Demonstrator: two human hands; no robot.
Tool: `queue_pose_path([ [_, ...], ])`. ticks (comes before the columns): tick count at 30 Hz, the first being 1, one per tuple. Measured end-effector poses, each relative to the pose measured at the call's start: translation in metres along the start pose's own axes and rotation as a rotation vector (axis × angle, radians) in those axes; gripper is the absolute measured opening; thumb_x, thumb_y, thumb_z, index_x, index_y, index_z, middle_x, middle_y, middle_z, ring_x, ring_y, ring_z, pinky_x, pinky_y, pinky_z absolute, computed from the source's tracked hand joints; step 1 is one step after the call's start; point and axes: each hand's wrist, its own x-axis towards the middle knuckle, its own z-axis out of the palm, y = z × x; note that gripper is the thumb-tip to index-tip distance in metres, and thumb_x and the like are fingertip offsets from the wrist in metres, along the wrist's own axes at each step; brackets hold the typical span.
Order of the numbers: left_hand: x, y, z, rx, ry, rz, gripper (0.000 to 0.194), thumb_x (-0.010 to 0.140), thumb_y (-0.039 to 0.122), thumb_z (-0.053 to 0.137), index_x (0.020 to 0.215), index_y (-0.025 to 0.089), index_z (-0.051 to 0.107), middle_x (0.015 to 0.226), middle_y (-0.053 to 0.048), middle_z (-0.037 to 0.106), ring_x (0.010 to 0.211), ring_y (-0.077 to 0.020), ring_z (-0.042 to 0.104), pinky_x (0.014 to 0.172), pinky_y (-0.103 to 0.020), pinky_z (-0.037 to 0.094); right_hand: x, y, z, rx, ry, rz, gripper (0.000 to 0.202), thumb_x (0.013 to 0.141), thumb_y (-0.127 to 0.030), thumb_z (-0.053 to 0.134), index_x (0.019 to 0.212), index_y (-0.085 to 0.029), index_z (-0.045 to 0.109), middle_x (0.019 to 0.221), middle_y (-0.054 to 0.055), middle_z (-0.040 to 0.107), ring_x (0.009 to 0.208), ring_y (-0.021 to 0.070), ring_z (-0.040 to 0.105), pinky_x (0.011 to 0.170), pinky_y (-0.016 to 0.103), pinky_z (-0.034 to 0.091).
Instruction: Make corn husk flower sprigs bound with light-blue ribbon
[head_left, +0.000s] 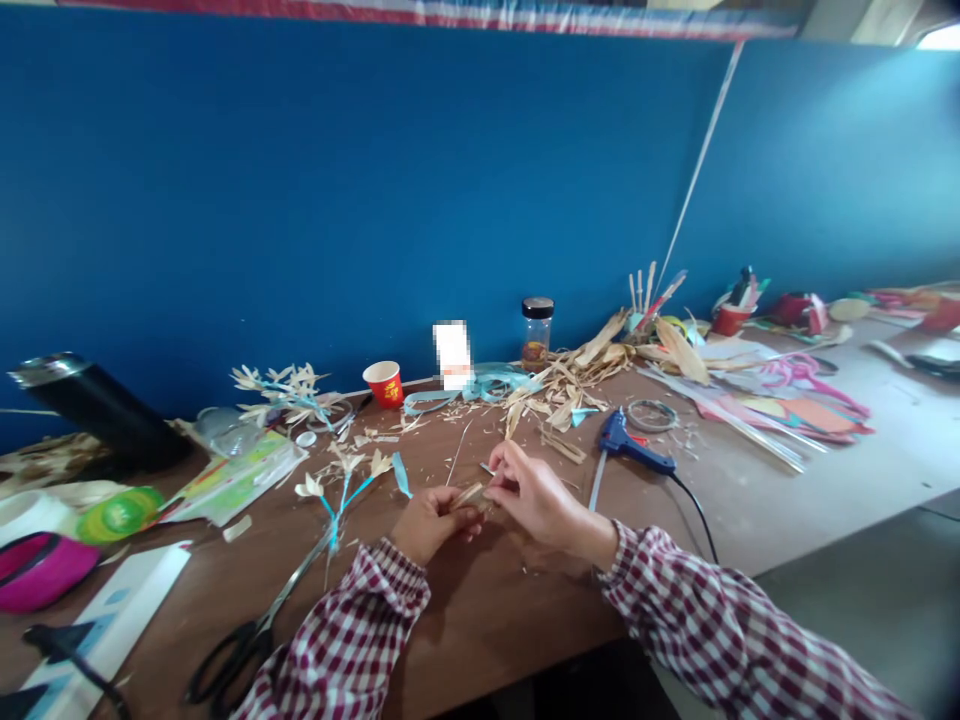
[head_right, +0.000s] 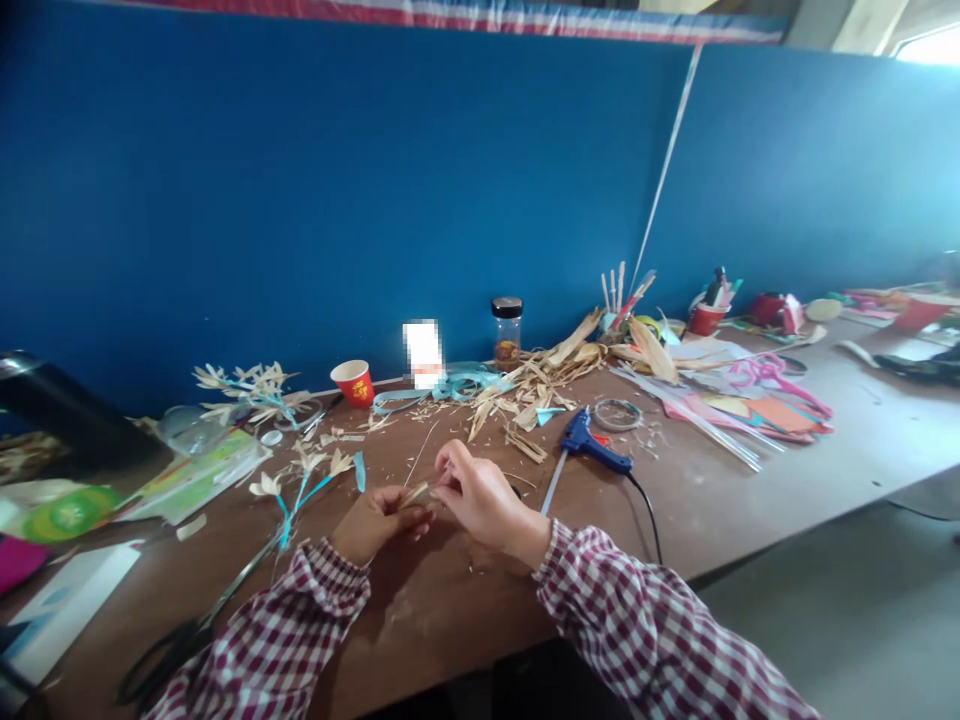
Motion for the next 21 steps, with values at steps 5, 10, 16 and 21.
queue_pose_path([
  [5,0.0,-0.005,0.006,-0.039,-0.001,0.014,0.03,0.053,0.037,0.082,0.066,0.013,0.067,0.06,-0.004,0.069,0.05,-0.011,0.059,0.05,-0.021,0.046,0.0,0.0,-0.018,0.008,-0.028,0.003,0.023,0.082,-0.018,0.058,0.102,-0.021,0.047,0.066,-0.004,0.065,0.062,0.0148,0.06,0.063,0.026,0.041],
  [10,0.002,-0.007,0.0,-0.018,0.133,0.04,0.025,0.058,0.034,0.079,0.066,0.014,0.067,0.063,-0.004,0.069,0.055,-0.0118,0.059,0.055,-0.023,0.047,0.003,0.009,-0.055,-0.203,0.121,0.093,0.022,0.085,-0.019,0.051,0.107,-0.019,0.046,0.079,0.0,0.069,0.07,0.0145,0.061,0.069,0.026,0.043],
  [16,0.004,-0.004,-0.007,0.169,0.182,0.304,0.021,0.065,0.036,0.074,0.064,0.017,0.067,0.065,0.0,0.061,0.062,-0.0128,0.054,0.063,-0.027,0.044,-0.017,0.014,-0.056,-0.646,-0.29,0.141,0.016,0.079,-0.029,0.062,0.087,-0.014,0.061,0.087,0.01,0.065,0.079,0.0223,0.061,0.067,0.03,0.042],
  [21,0.006,-0.011,-0.011,0.188,0.266,0.37,0.03,0.07,0.037,0.07,0.053,0.016,0.058,0.053,0.005,0.045,0.048,-0.0073,0.038,0.048,-0.023,0.032,-0.021,0.008,-0.047,-0.748,-0.4,0.147,0.016,0.081,-0.026,0.06,0.084,-0.011,0.064,0.09,0.013,0.063,0.084,0.024,0.059,0.073,0.031,0.042],
])
